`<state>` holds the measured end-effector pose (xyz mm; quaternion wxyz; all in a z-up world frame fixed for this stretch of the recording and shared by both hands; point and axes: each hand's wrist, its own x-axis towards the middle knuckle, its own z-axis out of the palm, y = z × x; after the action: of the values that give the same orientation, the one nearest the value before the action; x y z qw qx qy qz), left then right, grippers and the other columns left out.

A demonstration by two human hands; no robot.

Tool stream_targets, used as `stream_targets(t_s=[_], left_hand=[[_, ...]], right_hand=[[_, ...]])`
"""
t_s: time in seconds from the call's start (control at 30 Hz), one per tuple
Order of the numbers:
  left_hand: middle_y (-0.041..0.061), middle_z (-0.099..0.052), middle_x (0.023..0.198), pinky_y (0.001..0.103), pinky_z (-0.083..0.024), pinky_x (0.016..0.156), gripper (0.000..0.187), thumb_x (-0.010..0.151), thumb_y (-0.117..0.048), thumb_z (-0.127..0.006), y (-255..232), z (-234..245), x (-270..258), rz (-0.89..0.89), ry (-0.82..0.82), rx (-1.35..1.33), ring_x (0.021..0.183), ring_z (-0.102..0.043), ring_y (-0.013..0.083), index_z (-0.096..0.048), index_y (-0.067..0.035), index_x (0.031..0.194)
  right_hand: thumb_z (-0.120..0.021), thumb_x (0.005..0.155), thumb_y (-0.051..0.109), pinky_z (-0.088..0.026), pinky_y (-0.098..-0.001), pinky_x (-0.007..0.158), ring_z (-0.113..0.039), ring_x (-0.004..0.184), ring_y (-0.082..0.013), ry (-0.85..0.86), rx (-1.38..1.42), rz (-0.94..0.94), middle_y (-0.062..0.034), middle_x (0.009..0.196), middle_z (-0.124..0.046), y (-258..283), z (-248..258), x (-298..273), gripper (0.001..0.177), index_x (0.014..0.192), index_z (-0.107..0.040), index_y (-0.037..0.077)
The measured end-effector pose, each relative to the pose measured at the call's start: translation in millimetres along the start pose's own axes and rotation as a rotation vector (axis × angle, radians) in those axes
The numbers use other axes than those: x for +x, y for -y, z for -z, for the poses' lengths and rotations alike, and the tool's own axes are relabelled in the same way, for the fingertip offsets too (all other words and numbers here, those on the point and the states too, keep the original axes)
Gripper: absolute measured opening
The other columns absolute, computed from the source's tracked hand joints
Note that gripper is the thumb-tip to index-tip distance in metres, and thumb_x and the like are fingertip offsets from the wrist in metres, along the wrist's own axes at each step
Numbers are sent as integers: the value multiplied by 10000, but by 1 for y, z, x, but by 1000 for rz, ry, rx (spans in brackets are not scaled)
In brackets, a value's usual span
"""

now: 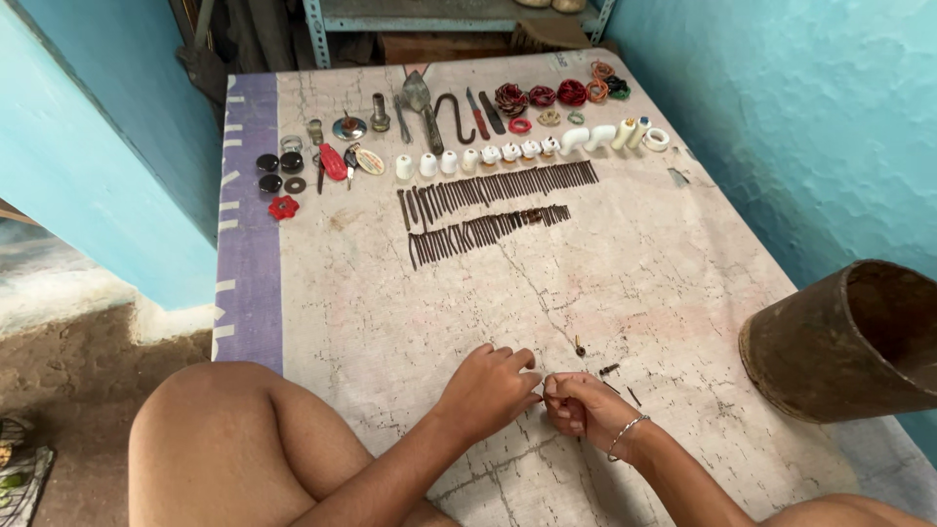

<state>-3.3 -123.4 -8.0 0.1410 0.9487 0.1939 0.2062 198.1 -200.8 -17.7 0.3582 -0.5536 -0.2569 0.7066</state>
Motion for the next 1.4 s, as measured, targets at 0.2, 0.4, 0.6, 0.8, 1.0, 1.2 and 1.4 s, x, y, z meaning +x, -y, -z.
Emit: stream_targets(t_s=[0.2,0.4,0.6,0.8,1.0,1.2,1.4], left_hand=[[84,-749,1041,354,-564,772,71,883,-74,-747,12,-24,6,-94,71,254,847,-710,160,-779,-121,925],[72,-750,1013,404,-580,834,131,832,-89,-730,9,-22,16,-215,81,359,874,-717,187,-777,-117,951],[98,-745,1023,346,-575,820,75,962,-120,-692,8,-11,23,209,258,-17,910,-711,193,-767,-120,967],[32,-759,967,262,-575,791,111,901,-205,-723,30,-22,13,685,210,-867,832,-731,115,-792,-129,943],[68,-796,883,308,-497,672,168,895,-246,-701,39,-21,6,780,298,-1108,694,-633,135,-820,-131,926],[21,-803,928,291,-532,721,250,877,-341,-677,26,12,-4,819,396,-1155,761,-672,110,-804,-138,949],[47,-801,932,291,-539,742,236,880,-330,-683,19,34,-13,834,362,-1191,789,-675,116,-798,-133,936]], right_hand=[[-564,929,211,-294,-265,497,-290,517,-89,-27,-56,-53,50,608,-414,-10,9,10,217,734,-522,126],[-576,948,229,-330,-269,505,-314,515,-86,-35,-27,-77,45,604,-434,-13,20,19,243,732,-529,126],[-639,944,252,-308,-245,461,-348,478,-87,-126,-160,66,7,580,-531,-10,23,24,240,778,-668,82],[-752,827,141,-364,-222,478,-399,523,-42,-327,-711,507,39,773,-615,5,-5,5,287,1106,-696,104],[-824,792,181,-391,-235,487,-393,538,-60,-318,-1007,676,32,861,-620,24,-31,-4,481,1248,-673,164],[-835,771,214,-415,-230,495,-411,553,-69,-248,-1063,690,34,880,-630,39,-42,-17,432,1187,-727,180],[-857,757,242,-411,-241,508,-414,562,-74,-226,-1088,719,38,891,-635,46,-61,-23,373,1105,-757,159]])
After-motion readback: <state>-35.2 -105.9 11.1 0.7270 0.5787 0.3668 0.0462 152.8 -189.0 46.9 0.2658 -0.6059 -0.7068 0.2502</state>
